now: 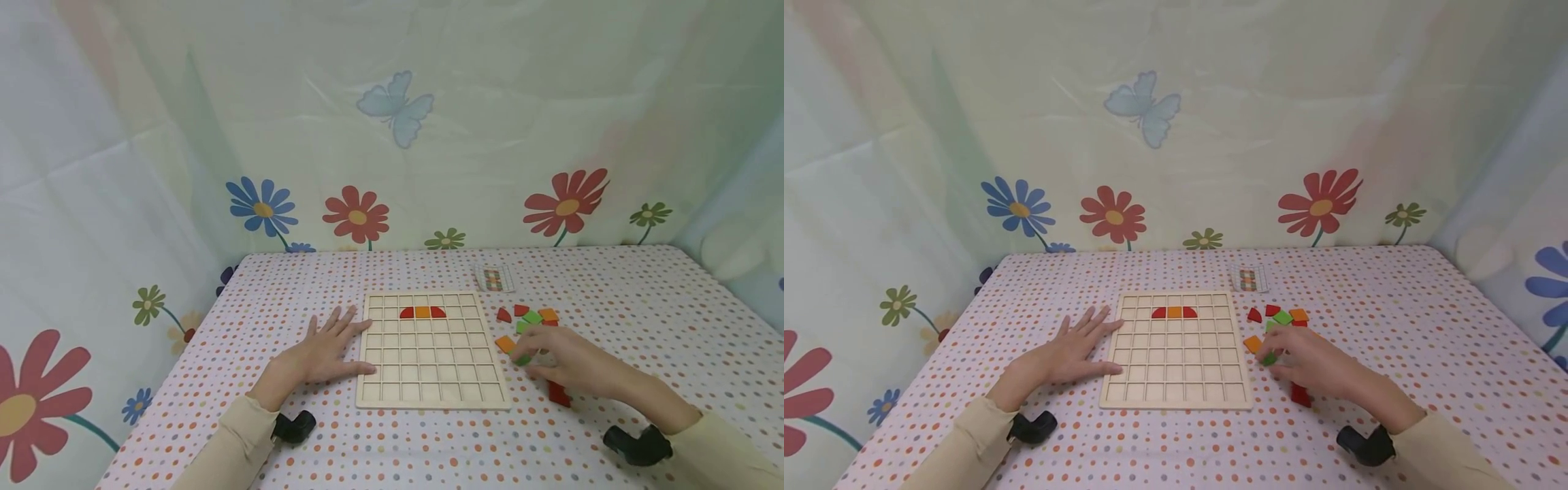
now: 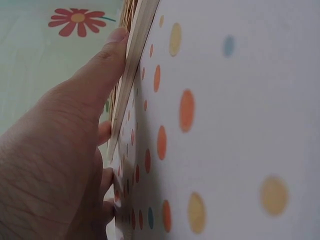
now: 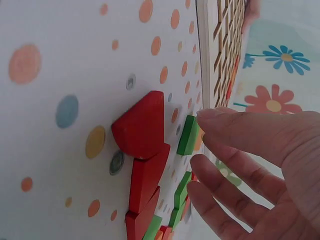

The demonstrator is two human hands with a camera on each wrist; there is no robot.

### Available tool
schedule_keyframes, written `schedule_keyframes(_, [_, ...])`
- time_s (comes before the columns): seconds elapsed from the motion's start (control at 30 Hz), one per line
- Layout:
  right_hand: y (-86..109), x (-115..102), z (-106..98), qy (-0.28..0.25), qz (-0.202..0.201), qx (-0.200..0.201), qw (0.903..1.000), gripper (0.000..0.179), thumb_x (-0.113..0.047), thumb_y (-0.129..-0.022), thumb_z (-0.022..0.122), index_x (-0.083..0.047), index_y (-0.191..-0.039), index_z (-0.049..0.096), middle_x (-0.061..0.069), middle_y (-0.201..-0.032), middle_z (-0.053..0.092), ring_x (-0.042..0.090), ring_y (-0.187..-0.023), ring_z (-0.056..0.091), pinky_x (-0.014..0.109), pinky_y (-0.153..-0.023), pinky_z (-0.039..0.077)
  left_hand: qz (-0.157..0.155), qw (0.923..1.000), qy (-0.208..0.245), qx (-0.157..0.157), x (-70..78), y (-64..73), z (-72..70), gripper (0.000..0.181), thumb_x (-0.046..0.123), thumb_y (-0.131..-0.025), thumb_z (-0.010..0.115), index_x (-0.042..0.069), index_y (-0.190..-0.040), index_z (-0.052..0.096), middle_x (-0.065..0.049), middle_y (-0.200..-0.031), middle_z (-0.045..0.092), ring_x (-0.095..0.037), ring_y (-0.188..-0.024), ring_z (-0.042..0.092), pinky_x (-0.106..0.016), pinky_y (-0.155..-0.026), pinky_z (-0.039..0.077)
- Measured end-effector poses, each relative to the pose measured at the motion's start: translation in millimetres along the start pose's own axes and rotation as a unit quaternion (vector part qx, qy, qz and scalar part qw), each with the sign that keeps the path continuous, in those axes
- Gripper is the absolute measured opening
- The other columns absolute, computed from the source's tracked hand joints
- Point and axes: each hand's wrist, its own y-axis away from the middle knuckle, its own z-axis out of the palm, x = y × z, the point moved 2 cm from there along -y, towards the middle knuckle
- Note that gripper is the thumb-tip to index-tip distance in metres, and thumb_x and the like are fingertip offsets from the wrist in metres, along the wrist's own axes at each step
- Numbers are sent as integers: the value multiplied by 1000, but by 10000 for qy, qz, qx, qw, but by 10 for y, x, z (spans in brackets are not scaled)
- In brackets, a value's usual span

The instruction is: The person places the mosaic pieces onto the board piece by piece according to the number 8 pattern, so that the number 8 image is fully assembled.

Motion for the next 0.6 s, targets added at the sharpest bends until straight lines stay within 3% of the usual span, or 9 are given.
schedule_keyframes(0.37, [-16,84,-9,-105,341,46,9994,24,-9,-86,86,-19,-106,79,-3,-111,69,18,-98,65,31,-75,57,13,10000,-28,23,-5,0,-16,91,74,-94,58,25,-166,32,-11,-176,10,-38,-161,3,-73,-121,1])
schedule_keyframes(0.6, [-104,65,9,1,221,119,9997,26,-5,-83,88,-15,-106,80,-4,-108,68,15,-93,62,30,-75,58,-11,10000,-56,-24,-25,0,2,93,77,-93,57,26,-167,30,-9,-176,8,-36,-161,2,-72,-121,0])
